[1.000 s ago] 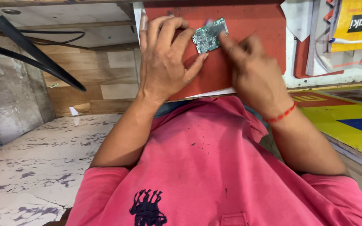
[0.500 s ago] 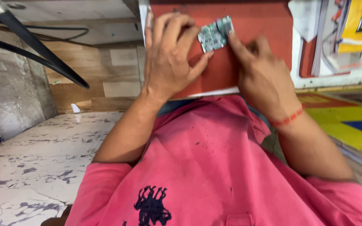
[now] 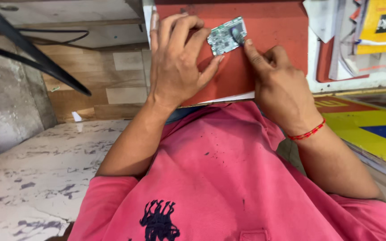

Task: The person uses a small tool to scrape or clean a circuit board placed on a red mat. They then use a hot air gun to apply heat to the board, likely for soldering or component removal.

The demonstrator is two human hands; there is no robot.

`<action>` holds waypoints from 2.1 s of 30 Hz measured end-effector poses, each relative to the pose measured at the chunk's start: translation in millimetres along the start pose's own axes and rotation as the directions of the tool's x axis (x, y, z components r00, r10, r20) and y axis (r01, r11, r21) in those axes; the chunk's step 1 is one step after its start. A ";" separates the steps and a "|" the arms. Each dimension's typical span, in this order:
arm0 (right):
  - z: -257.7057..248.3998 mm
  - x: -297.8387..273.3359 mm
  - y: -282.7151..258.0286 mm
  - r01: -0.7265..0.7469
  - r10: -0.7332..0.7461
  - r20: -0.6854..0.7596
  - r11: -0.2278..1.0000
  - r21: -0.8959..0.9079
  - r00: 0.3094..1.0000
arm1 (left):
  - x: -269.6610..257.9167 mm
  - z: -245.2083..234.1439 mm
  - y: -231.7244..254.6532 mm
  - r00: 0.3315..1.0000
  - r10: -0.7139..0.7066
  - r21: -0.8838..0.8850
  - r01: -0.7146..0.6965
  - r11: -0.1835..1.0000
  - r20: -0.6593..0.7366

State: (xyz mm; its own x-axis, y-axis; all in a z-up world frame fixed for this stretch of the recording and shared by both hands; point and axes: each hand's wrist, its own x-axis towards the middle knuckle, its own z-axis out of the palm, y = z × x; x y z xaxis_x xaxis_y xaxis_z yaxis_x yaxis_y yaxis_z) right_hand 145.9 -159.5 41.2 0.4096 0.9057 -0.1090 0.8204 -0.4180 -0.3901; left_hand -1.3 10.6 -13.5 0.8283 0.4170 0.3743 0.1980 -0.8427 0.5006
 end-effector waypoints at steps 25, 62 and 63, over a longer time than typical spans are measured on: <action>-7.6 -22.1 72.0 0.016 -0.042 -0.401 0.998 -0.067 0.915 | -13.2 -23.4 -4.9 0.966 0.007 -0.036 -0.017 0.999 -0.257; -36.8 12.1 -23.8 0.261 -0.269 -0.381 0.963 -0.074 0.884 | 0.5 -135.6 41.6 0.791 0.602 0.507 -0.476 0.718 -0.110; -32.9 13.9 -20.5 0.197 -0.192 -0.376 0.980 -0.024 0.907 | -4.0 -132.2 44.5 0.761 0.621 0.517 -0.460 0.722 -0.190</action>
State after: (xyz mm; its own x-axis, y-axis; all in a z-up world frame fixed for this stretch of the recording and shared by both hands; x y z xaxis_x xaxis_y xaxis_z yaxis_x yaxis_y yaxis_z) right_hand 147.9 -140.7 77.8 0.3638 0.8750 0.3194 0.8945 -0.2325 -0.3819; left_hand -65.0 16.4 110.5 0.6536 -0.1413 0.7435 0.0328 -0.9762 -0.2144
